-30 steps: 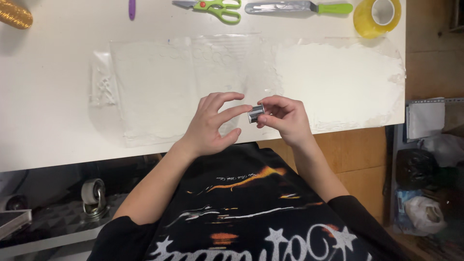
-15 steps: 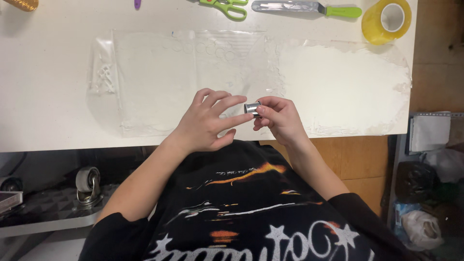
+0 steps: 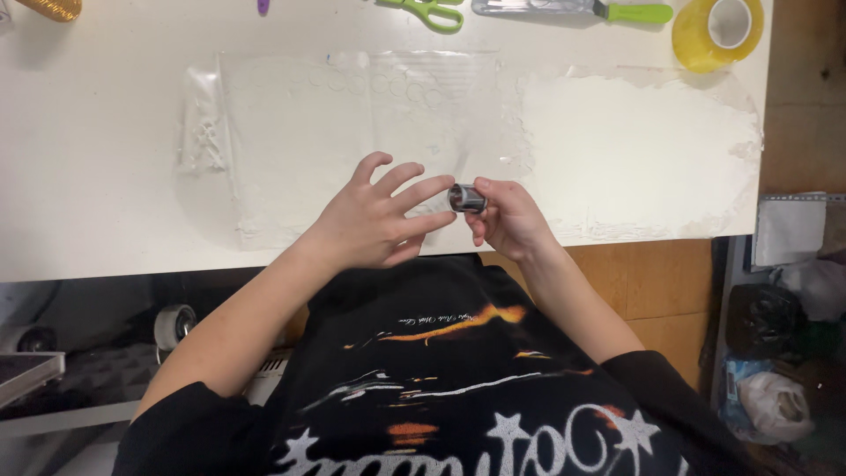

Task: The person holds a small metal circle cutter and repeatedly presses it into a flat white fondant sheet laid on a plastic-covered board, cutting rows of circles. They occasionally lift the cutter, reposition it, and continue cutting more circles across the sheet.

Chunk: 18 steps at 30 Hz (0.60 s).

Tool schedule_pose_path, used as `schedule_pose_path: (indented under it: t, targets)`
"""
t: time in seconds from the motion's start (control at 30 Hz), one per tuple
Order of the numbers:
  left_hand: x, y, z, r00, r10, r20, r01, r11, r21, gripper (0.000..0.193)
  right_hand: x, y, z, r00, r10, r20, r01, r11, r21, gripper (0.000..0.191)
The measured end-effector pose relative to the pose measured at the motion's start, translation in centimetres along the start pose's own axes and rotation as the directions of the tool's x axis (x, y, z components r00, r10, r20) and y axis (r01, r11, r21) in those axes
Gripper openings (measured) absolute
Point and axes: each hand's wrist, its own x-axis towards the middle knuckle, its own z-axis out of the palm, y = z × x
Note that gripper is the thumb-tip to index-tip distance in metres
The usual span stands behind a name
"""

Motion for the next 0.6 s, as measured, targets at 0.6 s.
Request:
schedule_pose_path:
  t: [0.6]
  targets:
    - [-10.8, -11.4, -1.4, 0.769, -0.628, -0.120, 0.586, 0.767, -0.262, 0.055, 7.5, 3.2, 6.2, 0.997, -0.002, -0.074, 0.011, 0.992, 0.125, 0.038]
